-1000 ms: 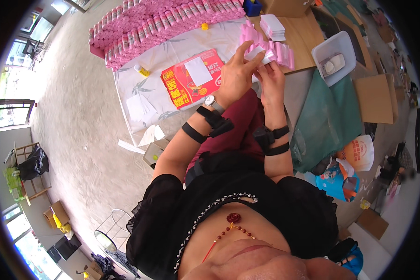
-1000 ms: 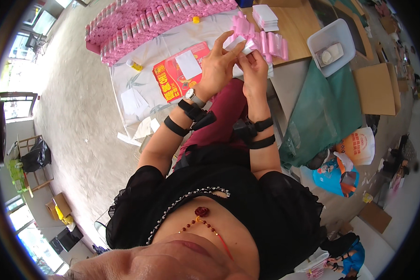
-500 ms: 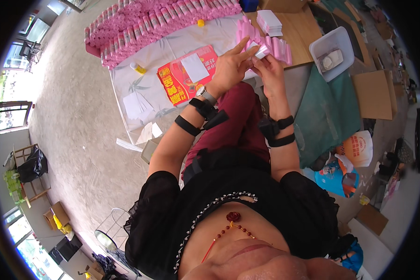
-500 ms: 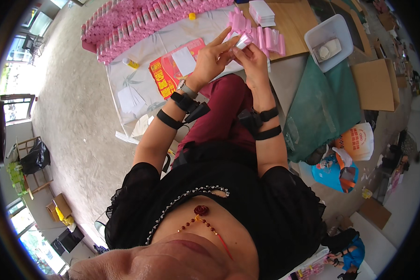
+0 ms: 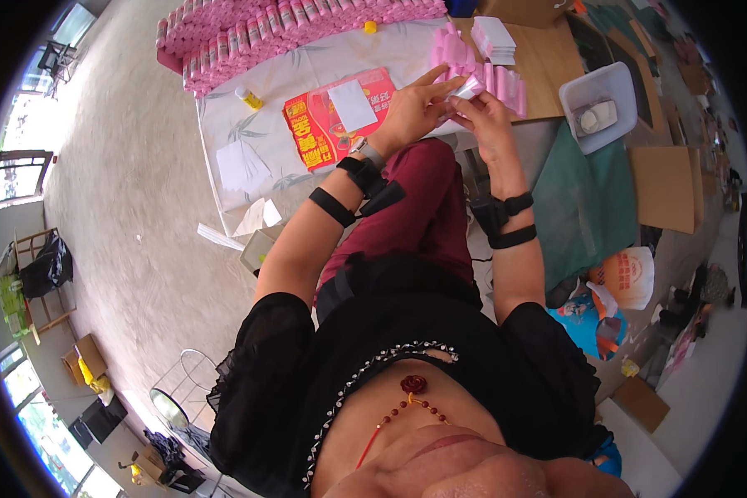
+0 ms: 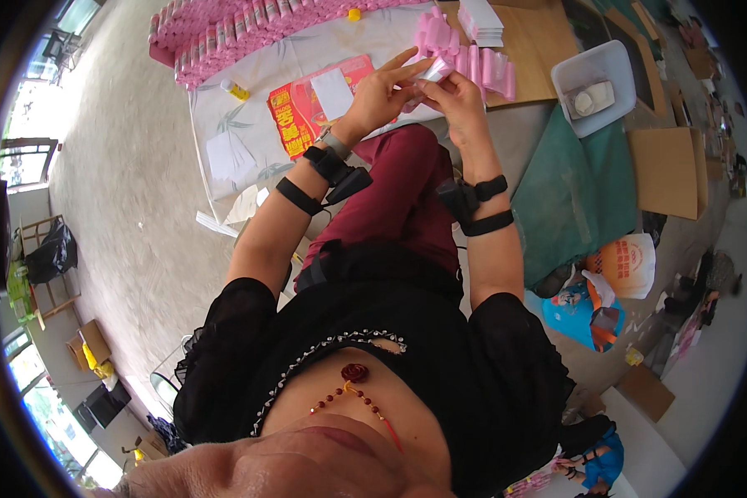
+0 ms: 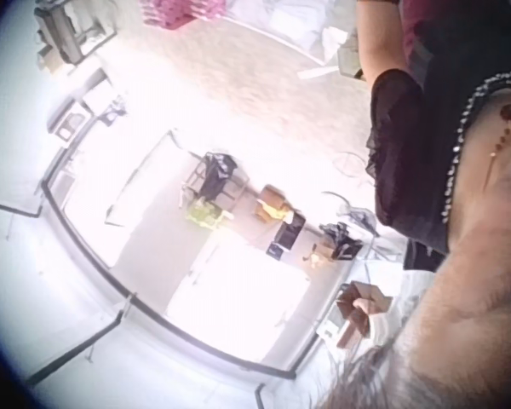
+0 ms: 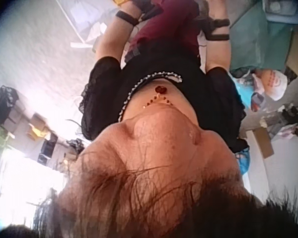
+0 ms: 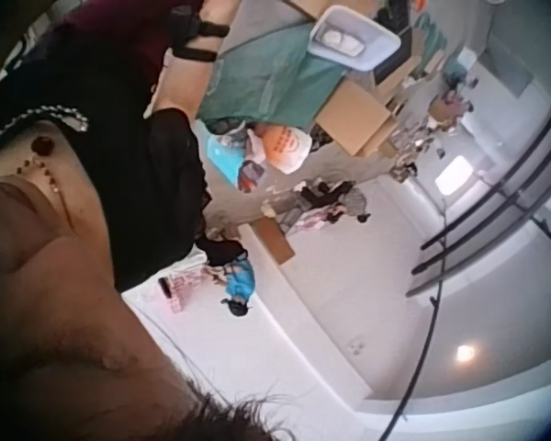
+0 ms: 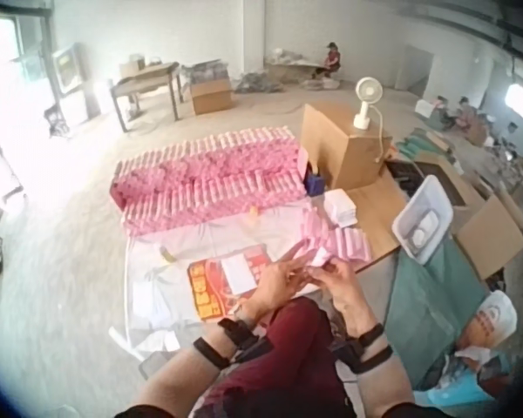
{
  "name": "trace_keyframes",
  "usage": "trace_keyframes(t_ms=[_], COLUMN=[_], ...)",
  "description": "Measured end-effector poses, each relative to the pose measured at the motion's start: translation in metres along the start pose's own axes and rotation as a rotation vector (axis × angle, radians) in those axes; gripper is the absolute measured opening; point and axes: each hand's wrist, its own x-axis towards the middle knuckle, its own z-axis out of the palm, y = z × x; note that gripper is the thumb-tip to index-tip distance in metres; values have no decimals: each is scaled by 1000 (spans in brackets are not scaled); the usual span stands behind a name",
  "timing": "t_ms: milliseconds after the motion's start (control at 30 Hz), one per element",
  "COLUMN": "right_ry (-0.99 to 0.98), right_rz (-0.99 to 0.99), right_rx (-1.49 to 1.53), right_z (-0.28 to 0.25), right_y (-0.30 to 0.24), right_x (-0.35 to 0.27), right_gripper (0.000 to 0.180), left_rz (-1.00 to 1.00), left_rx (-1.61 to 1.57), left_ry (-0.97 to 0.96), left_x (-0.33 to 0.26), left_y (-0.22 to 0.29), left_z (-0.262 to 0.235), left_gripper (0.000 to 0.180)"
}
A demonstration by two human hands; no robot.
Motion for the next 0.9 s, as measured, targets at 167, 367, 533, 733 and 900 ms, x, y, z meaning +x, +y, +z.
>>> trace_keyframes(t_ms=[167, 367, 533, 733, 900], right_ry=[-7, -43, -141, -246, -263], right_rz=[93, 185, 258, 291, 259], right_rx=[-79, -75, -116, -173, -145], right_z=[2, -1, -1, 22, 8], right_y=[7, 29, 42, 33, 24], right_x=[13, 31, 36, 45, 47], right_gripper=[27, 25, 24, 27, 29], left_rz=[-40, -162, -309, -385, -369], left_rx=[12, 22, 52, 118, 228], left_ry=[74, 134, 132, 249, 301], left_x=[-5, -12, -23, -30, -25], left_y=[-20, -36, -43, -79, -32], left_z=[6, 11, 8, -6, -21], left_gripper=[54, 53, 61, 85, 79])
